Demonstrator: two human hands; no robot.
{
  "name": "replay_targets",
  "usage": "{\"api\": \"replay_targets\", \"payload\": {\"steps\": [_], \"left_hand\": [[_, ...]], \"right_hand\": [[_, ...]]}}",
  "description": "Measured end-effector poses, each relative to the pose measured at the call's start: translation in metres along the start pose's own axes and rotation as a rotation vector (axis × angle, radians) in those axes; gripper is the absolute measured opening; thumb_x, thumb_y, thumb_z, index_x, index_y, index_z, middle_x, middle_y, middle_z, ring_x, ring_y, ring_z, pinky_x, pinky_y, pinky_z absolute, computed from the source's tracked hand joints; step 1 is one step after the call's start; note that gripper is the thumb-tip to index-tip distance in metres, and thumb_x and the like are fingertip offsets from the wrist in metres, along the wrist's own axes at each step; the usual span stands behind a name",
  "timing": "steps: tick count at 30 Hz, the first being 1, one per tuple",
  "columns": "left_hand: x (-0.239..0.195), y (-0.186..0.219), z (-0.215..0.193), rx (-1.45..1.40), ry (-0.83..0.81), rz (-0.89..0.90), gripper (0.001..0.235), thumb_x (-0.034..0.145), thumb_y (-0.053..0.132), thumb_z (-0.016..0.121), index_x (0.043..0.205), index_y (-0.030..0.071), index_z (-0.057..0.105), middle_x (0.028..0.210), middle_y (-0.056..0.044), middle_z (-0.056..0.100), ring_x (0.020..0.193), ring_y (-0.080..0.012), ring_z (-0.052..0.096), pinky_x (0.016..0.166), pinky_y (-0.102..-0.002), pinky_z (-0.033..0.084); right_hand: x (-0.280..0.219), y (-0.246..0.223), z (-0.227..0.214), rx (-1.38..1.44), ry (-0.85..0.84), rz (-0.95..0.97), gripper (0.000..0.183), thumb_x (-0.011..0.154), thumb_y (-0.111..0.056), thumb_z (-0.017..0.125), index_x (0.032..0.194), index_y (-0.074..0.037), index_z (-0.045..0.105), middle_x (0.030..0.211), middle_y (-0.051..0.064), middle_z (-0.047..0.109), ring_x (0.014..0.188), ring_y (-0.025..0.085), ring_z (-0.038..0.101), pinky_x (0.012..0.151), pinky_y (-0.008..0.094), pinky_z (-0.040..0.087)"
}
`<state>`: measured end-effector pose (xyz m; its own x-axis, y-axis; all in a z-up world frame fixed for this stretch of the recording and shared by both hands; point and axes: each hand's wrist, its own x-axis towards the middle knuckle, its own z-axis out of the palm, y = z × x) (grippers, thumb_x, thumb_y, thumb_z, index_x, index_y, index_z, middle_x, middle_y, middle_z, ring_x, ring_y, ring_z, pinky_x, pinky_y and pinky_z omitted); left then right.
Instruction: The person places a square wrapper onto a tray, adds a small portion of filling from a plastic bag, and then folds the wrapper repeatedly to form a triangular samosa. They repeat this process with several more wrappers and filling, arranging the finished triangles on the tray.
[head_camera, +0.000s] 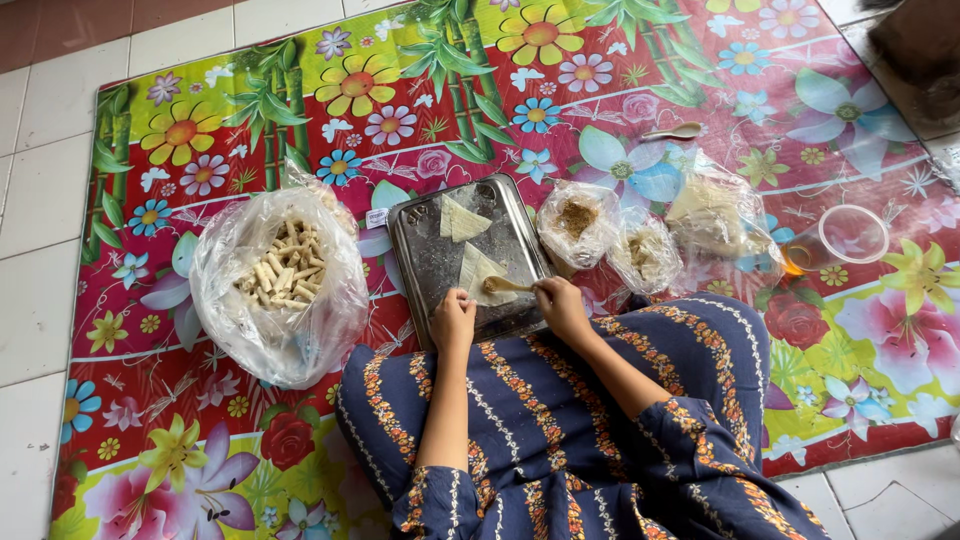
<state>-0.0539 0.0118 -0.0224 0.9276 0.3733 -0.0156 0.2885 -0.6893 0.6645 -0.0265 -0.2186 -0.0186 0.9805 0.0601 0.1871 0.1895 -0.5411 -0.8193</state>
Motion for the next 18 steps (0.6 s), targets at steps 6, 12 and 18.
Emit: {"api": "replay_targets", "payload": {"steps": [6,12,18], "left_hand": [[0.000,0.009,-0.004,0.012,-0.005,-0.047,0.022,0.087,0.027,0.075,0.105,0.014,0.069,0.094,-0.004,0.077,0.091,-0.0293,0.073,0.077,-0.044,0.056],[-0.003,0.020,-0.009,0.096,-0.009,0.005,0.029,0.084,0.022,0.079,0.108,0.013,0.065,0.107,-0.003,0.071,0.095,-0.0274,0.072,0.076,-0.044,0.056],[-0.005,0.034,-0.007,0.264,-0.040,0.111,0.030,0.085,0.021,0.079,0.110,0.013,0.065,0.112,-0.009,0.067,0.100,-0.0313,0.070,0.080,-0.044,0.058]], "right_hand": [[-0.012,-0.046,-0.013,-0.285,0.070,-0.320,0.010,0.092,-0.008,0.067,0.101,-0.004,0.068,0.091,0.012,0.059,0.093,0.033,0.062,0.071,0.045,0.054],[-0.012,-0.057,-0.020,-0.318,0.117,-0.345,0.011,0.092,-0.007,0.067,0.103,-0.004,0.068,0.091,0.012,0.057,0.091,0.033,0.061,0.071,0.044,0.054],[-0.014,-0.059,-0.023,-0.315,0.136,-0.299,0.013,0.093,-0.007,0.066,0.105,-0.005,0.068,0.091,0.012,0.057,0.090,0.032,0.061,0.069,0.044,0.054]]}}
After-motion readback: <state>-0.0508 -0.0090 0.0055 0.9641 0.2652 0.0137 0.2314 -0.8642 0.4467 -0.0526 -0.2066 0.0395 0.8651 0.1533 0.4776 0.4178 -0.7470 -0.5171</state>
